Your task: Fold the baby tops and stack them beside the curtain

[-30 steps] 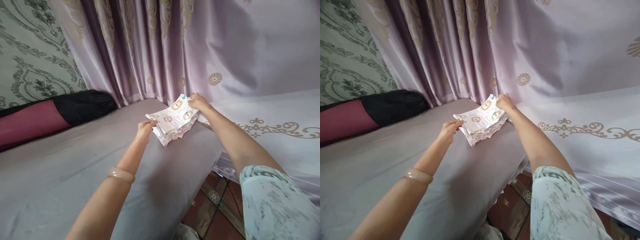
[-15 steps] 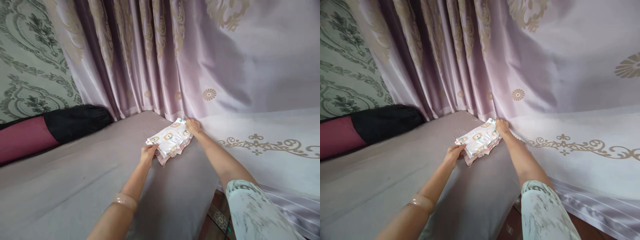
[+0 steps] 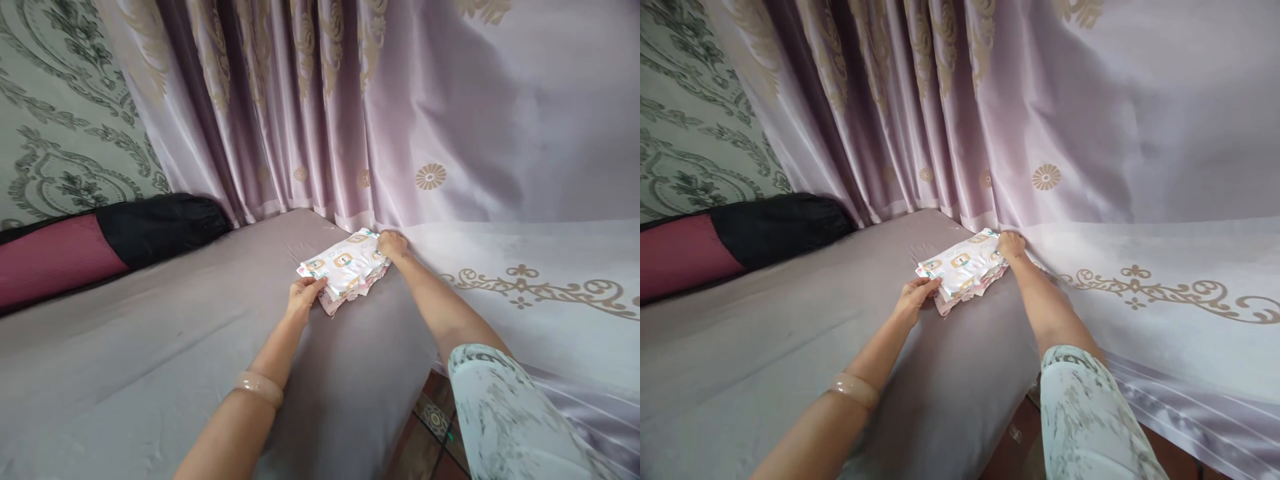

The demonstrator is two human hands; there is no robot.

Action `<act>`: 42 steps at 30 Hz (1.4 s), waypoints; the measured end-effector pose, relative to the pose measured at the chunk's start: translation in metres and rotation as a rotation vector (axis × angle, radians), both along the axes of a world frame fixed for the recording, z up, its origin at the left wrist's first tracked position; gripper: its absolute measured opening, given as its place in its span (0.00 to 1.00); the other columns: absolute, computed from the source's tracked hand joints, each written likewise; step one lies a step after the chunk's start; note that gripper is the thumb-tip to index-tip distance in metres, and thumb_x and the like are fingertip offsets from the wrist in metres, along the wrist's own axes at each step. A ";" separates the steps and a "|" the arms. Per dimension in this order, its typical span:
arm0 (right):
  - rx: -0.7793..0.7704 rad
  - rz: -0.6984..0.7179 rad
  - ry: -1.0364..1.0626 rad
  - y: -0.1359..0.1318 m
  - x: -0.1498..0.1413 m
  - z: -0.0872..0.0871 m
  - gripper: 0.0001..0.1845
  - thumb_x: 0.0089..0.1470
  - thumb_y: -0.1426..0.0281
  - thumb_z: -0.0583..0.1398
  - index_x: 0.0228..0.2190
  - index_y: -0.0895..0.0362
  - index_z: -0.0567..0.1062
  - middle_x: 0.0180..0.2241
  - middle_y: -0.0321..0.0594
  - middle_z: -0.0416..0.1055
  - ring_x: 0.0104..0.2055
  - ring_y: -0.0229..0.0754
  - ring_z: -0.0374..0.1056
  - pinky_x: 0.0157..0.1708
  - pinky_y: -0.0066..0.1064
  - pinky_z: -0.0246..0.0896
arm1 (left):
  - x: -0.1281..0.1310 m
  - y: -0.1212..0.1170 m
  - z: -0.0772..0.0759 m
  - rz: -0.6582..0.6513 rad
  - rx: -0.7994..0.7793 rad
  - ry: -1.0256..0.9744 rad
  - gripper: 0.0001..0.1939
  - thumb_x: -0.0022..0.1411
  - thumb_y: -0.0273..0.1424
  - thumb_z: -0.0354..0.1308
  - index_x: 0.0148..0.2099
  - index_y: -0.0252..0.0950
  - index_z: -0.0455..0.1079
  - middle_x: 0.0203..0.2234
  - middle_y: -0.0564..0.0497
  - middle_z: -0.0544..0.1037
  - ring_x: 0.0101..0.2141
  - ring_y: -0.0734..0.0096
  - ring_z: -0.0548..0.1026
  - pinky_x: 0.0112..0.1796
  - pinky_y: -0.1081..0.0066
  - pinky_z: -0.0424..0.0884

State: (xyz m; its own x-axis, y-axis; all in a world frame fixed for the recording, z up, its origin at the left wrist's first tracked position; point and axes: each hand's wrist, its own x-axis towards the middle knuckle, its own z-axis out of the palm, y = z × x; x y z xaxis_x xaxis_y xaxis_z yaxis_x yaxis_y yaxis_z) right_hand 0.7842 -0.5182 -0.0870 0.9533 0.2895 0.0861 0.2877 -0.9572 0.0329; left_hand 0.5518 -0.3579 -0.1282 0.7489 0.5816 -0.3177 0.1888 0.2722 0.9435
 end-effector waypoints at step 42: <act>0.122 0.388 0.084 0.042 -0.055 -0.007 0.34 0.64 0.52 0.37 0.65 0.52 0.52 0.69 0.44 0.42 0.69 0.57 0.36 0.63 0.61 0.32 | -0.053 0.069 -0.024 -0.423 1.190 0.371 0.41 0.64 0.57 0.36 0.70 0.37 0.43 0.68 0.38 0.47 0.68 0.53 0.42 0.62 0.46 0.38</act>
State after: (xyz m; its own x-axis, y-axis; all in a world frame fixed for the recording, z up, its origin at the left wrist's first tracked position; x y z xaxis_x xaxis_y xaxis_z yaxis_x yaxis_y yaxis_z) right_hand 0.7295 -0.4764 -0.0940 0.7808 0.6210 0.0686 0.6246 -0.7728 -0.1129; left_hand 0.4986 -0.2891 -0.1527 0.9209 0.3898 -0.0022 0.3514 -0.8277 0.4375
